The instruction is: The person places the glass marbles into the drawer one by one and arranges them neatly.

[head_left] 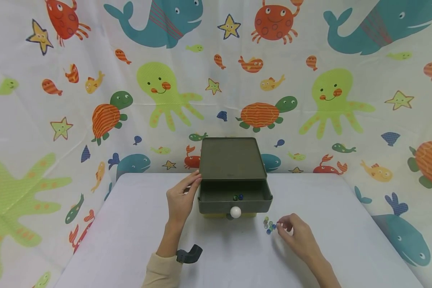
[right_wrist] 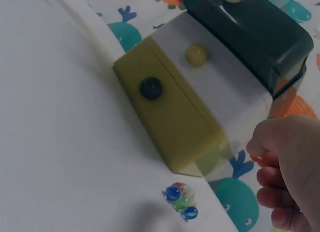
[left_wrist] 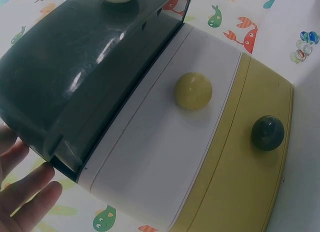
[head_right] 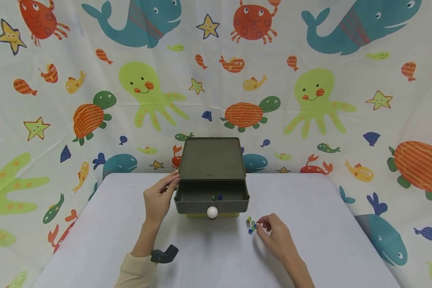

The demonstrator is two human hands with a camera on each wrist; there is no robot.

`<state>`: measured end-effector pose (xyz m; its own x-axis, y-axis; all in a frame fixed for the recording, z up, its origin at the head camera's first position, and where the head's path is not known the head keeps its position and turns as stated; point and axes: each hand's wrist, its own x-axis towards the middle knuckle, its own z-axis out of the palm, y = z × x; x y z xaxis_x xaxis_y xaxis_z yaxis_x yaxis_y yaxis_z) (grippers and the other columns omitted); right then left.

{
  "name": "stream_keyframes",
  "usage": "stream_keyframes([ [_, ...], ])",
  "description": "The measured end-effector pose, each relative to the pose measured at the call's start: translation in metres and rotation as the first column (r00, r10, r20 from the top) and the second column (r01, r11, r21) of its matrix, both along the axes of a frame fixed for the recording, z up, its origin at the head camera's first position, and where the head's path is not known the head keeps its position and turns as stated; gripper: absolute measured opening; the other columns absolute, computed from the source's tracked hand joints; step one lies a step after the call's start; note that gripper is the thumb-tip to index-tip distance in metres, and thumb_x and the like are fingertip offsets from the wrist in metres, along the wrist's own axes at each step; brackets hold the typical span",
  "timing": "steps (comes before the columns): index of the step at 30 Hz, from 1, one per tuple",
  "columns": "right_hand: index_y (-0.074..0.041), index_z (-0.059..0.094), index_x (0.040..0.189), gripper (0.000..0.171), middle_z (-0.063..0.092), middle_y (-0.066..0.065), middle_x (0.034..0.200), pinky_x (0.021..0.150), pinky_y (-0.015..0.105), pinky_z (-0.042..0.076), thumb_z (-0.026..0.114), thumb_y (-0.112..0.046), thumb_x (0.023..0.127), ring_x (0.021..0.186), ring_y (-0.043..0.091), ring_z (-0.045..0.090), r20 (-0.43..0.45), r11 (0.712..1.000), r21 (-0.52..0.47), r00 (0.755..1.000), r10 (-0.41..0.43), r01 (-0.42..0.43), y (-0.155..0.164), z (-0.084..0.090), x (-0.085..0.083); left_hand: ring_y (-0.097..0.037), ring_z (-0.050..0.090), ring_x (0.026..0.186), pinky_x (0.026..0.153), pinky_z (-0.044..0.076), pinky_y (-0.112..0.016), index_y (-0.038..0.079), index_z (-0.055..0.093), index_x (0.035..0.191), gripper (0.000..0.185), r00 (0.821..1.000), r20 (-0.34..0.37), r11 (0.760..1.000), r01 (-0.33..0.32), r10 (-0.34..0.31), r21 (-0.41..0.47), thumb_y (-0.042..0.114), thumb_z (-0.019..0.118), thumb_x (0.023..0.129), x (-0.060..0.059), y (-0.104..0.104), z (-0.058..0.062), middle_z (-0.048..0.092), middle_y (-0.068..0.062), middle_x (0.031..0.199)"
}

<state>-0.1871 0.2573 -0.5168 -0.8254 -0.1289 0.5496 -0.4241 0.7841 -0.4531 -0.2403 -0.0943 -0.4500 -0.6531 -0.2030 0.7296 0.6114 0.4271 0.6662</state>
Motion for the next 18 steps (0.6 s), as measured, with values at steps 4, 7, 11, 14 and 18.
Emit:
stream_keyframes([
  [4,-0.012,0.066,0.088,0.021,0.053,-0.01,0.075,0.055,0.018,0.042,0.081,-0.002,0.076,0.066,0.007,0.05,-0.027,1.0,-0.004,1.0,0.004,-0.004,0.0,0.004,0.0,-0.017,0.075,0.101,0.073,0.056,-0.01,0.009,0.079,0.108,0.019,1.0,-0.003,1.0,0.0,0.0,0.0,0.014,0.074,0.091,0.0,0.0,0.0,0.076,-0.007,0.116],
  [7,-0.011,0.066,0.088,0.022,0.053,-0.009,0.074,0.054,0.017,0.042,0.081,-0.002,0.076,0.066,0.008,0.051,-0.052,1.0,-0.009,0.999,0.009,-0.009,-0.001,0.007,0.001,-0.015,0.075,0.101,0.073,0.057,-0.01,0.008,0.079,0.108,0.019,1.0,-0.004,1.0,-0.001,0.001,-0.002,0.014,0.074,0.09,0.001,0.001,0.0,0.076,-0.007,0.116],
  [11,-0.011,0.066,0.089,0.022,0.055,-0.009,0.075,0.055,0.017,0.043,0.08,-0.001,0.076,0.067,0.007,0.051,-0.065,1.0,-0.015,0.998,0.013,-0.014,-0.002,0.012,0.002,-0.014,0.075,0.1,0.073,0.056,-0.01,0.008,0.079,0.108,0.019,1.0,-0.006,1.0,-0.002,0.002,-0.004,0.013,0.074,0.09,0.001,0.001,0.0,0.076,-0.007,0.115],
  [14,-0.012,0.066,0.089,0.022,0.055,-0.009,0.076,0.055,0.016,0.043,0.081,-0.001,0.076,0.067,0.007,0.051,-0.071,1.0,-0.017,0.997,0.013,-0.014,-0.002,0.014,0.003,-0.016,0.075,0.1,0.073,0.056,-0.01,0.008,0.079,0.108,0.019,1.0,-0.003,1.0,-0.001,0.001,0.0,0.013,0.074,0.09,0.001,0.001,0.0,0.076,-0.008,0.115],
  [18,-0.011,0.066,0.088,0.023,0.056,-0.008,0.075,0.057,0.011,0.039,0.081,0.0,0.075,0.066,0.007,0.051,-0.117,0.999,-0.024,0.993,0.034,-0.037,-0.002,0.017,0.003,-0.02,0.075,0.099,0.074,0.056,-0.009,0.008,0.078,0.108,0.02,1.0,0.001,1.0,-0.003,0.003,0.002,0.013,0.075,0.09,0.001,0.001,0.0,0.076,-0.008,0.115],
])
